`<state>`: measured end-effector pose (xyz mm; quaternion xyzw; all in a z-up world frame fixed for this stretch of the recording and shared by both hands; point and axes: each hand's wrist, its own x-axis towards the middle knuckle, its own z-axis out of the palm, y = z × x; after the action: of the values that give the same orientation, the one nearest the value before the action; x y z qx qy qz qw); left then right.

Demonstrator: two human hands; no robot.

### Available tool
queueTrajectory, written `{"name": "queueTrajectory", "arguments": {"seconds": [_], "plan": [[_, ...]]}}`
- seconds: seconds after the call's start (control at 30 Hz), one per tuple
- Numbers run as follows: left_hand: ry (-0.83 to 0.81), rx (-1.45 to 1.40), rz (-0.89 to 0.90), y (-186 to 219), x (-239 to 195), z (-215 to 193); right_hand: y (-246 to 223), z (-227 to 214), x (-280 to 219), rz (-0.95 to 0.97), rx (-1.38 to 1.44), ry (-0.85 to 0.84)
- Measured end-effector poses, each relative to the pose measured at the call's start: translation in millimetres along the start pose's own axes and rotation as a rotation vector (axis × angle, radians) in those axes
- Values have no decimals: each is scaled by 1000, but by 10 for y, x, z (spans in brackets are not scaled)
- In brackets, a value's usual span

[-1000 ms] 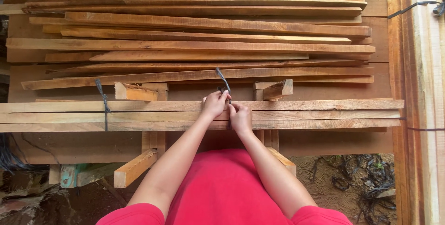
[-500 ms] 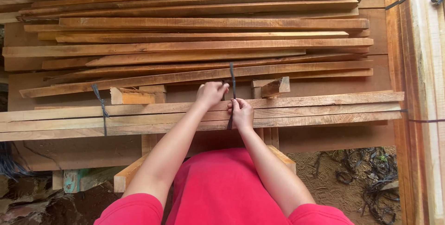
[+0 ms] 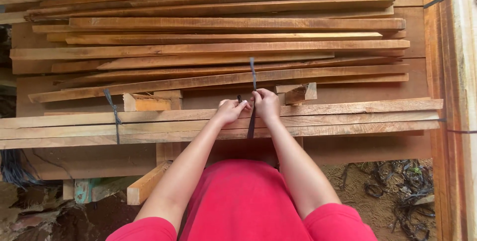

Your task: The person gathers several thin wooden planks and secures them into a bundle using a black strap. They wrap the strap around the wood and tie it tightly by hand. The person then lifts the completed bundle and places it on a larger stack of similar wood.

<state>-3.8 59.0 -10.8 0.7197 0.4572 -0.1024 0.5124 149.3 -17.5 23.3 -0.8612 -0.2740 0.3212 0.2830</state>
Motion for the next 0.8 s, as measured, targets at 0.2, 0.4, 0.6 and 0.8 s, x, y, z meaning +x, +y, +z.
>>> {"name": "queueTrajectory", "arguments": {"seconds": [0.2,0.4,0.6,0.8], "plan": [[-116,-22,-25,-424,413,181,-80,191,85,8,-9,-82],[-108,-58,-126,190,-42,-233,3,200,167,60,447,-15],[-51,-32,-157,-63,164,-61,-333,-33,-524,67,320,72],[8,-180,-24,238,25,-166,-15,194,-652,-145,108,99]]}}
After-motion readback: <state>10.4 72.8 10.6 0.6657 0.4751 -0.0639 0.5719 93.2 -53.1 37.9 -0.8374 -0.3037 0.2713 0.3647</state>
